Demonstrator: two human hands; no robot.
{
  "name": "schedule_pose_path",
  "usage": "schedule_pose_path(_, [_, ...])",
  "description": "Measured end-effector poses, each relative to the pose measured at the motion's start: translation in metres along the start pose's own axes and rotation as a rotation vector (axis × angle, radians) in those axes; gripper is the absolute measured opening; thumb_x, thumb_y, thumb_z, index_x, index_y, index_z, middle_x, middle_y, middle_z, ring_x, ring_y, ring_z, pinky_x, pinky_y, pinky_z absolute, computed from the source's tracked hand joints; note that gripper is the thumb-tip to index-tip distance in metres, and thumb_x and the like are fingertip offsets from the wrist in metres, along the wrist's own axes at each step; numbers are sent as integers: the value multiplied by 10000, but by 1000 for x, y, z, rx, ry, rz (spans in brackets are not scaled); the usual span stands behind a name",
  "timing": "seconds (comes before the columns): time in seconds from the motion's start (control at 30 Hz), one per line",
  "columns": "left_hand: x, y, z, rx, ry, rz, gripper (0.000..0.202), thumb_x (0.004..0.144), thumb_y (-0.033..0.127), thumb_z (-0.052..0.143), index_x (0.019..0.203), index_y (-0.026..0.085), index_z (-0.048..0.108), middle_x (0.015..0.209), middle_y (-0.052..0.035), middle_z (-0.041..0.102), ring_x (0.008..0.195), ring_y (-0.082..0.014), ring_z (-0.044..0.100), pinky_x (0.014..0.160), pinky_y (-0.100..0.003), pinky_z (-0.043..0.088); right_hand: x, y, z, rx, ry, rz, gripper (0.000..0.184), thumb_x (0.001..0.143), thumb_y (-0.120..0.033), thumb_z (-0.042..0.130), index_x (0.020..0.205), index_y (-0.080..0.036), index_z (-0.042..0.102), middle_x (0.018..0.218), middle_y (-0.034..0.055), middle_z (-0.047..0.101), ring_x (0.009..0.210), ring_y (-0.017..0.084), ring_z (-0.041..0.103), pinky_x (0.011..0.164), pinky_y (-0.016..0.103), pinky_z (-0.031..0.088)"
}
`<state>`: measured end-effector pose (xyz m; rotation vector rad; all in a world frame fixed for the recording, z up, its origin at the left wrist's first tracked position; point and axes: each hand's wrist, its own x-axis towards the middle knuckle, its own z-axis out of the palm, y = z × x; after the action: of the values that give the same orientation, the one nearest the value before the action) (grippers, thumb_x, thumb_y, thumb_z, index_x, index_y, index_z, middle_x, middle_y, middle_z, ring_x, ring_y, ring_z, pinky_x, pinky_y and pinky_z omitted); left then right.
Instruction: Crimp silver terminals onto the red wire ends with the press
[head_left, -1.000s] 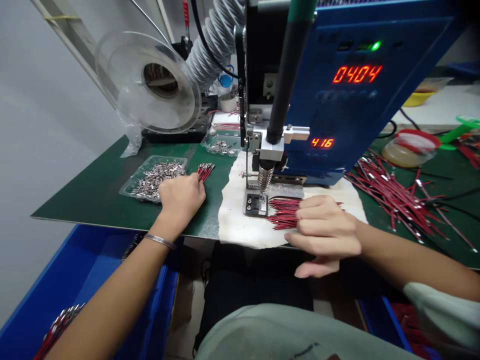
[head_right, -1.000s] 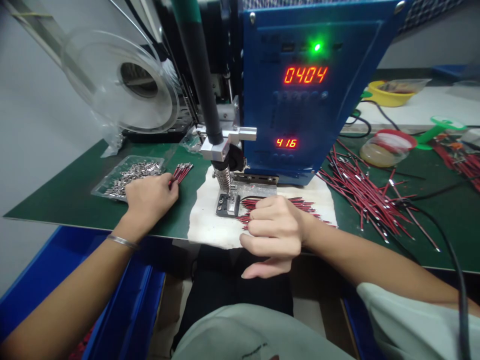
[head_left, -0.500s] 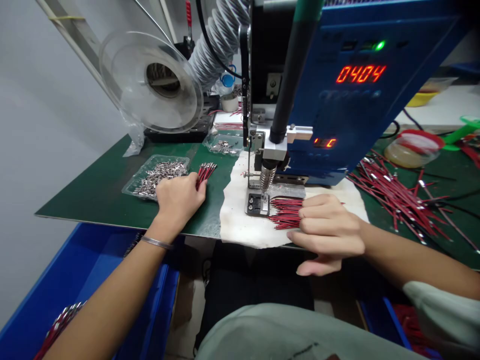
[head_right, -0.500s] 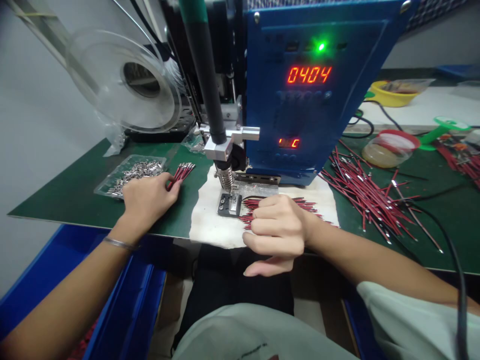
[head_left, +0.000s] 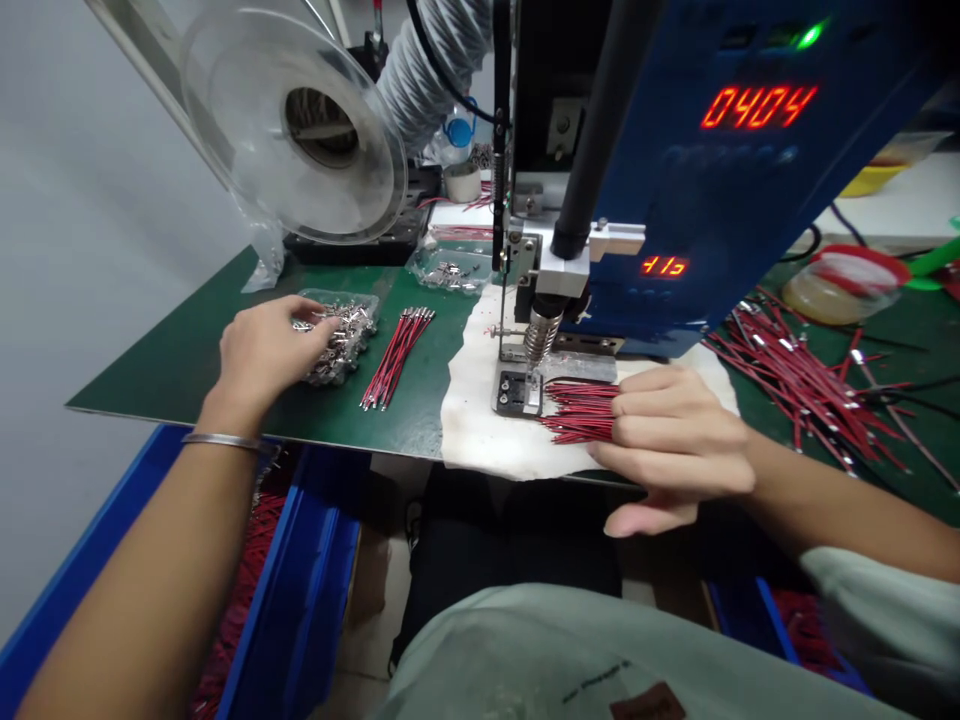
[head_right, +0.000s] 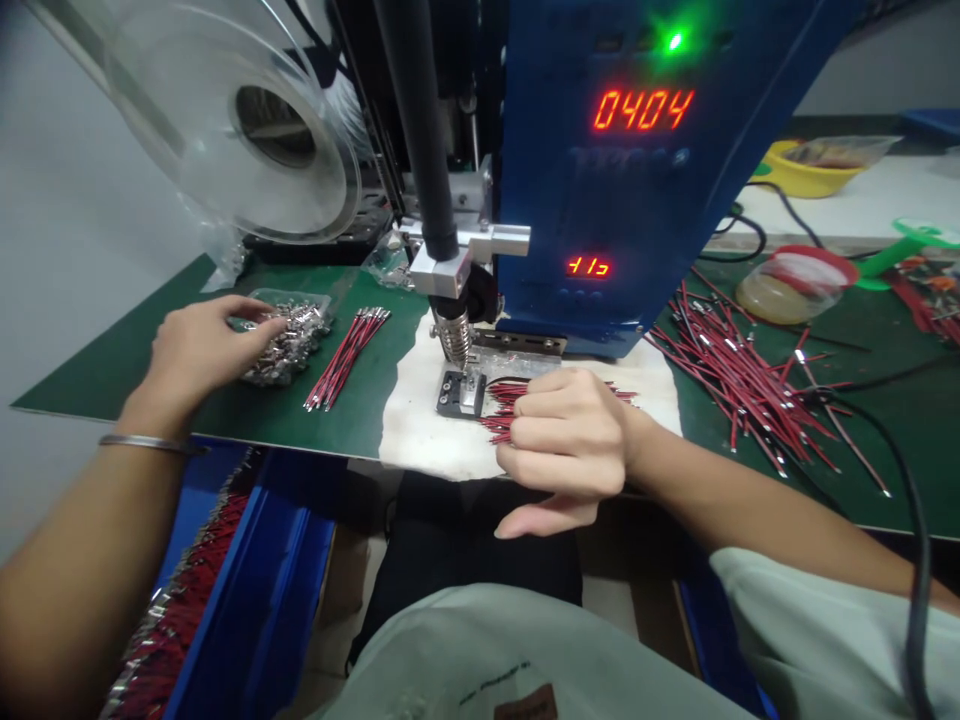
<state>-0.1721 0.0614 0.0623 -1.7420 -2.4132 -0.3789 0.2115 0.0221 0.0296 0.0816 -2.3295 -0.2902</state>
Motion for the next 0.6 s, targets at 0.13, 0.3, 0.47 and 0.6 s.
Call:
schedule_pose_path(0.13, [4, -6, 9, 10, -49, -11, 351, 737, 455, 650, 982, 227, 757, 872, -79, 722, 843, -275, 596, 837, -424, 462, -1, 2, -5, 0, -5, 13, 350, 838, -564, 603, 860, -215, 616, 523, -35, 483, 464, 133, 465, 456, 327, 307])
schedule_pose_path(0.3, [7, -7, 16, 3, -58, -27, 335, 750, 457, 620, 955, 229, 755, 896, -69, 720, 869, -272, 593, 862, -424, 446, 11, 13, -20, -62, -293, 135, 277, 885, -448, 575, 726, -223, 599, 531, -19, 480, 477, 129, 402, 489, 336, 279])
schedule_pose_path(0.47, [9, -6, 20, 6, -55, -29, 344, 768, 460, 586, 962, 223, 743, 915, -82, 713, 910, -292, 593, 899, -459, 426, 17, 23, -34, -63, -622, 438, 297, 903, -417, 552, 712, -195, 604, 588, 0, 527, 511, 117, 402, 515, 317, 242])
schedule_pose_path(0.6, [8, -7, 23, 3, -43, -24, 329, 792, 441, 564, 968, 219, 732, 939, -85, 706, 942, -298, 579, 928, -488, 403, 14, 27, -35, -133, -732, 582, 296, 904, -394, 532, 719, -191, 643, 621, 12, 598, 506, 109, 379, 537, 306, 211])
